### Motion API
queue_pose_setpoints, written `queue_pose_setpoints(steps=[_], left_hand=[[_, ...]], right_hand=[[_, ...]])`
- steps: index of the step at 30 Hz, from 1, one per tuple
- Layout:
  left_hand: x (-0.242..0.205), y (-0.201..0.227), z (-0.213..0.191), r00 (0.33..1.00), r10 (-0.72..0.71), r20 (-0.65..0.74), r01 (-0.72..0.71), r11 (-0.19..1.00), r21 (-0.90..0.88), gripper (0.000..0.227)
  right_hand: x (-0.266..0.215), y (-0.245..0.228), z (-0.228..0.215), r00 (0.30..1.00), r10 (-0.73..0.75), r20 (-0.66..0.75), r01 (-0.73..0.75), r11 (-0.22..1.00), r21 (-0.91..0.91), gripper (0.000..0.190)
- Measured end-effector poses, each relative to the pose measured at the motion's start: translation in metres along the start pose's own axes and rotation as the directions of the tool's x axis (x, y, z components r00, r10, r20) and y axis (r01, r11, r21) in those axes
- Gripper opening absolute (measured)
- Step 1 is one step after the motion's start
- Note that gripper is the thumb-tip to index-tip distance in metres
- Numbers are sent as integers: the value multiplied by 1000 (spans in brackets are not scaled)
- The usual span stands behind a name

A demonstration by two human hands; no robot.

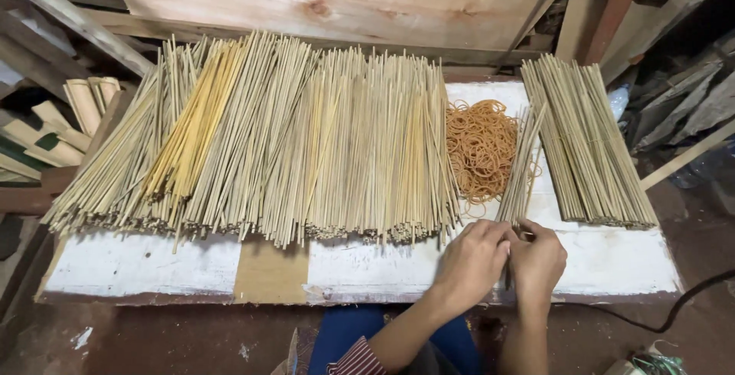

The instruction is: Sorting and inspecting bamboo sticks on a workbench to prepare them for bundling

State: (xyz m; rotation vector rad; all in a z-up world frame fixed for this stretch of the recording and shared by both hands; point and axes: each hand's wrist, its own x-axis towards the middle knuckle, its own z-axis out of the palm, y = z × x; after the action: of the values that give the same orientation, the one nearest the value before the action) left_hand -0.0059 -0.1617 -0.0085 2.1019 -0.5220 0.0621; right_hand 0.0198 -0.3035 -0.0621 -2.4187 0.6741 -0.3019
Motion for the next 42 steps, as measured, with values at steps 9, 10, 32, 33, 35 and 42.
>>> queue_pose_setpoints(steps=[9,10,32,33,35,42], left_hand=[[-40,-85,-117,751,-171,-638,397,889,229,25],[-41,-86,-123,749,-169,-641,400,886,233,25],[-49,-75,-148,694,-510,-508,495,851,-176,34],[-50,-65,-149,700,-496,-514,430,867,-252,37],[-46,-51,-139,734,-465,-496,366,885,-289,37],[-31,-23,-94,942,-275,-192,217,936,-278,42]], right_hand=[[-63,-141,41,859,-473,196,323,797,510,20],[-65,-148,44,857,-476,197,323,794,515,20],[-69,-153,75,760,-533,372,132,686,715,16],[-70,-153,78,760,-514,398,64,669,740,17],[-75,-161,63,777,-482,405,10,652,758,18],[-53,-101,8,937,-178,302,-142,597,790,30]])
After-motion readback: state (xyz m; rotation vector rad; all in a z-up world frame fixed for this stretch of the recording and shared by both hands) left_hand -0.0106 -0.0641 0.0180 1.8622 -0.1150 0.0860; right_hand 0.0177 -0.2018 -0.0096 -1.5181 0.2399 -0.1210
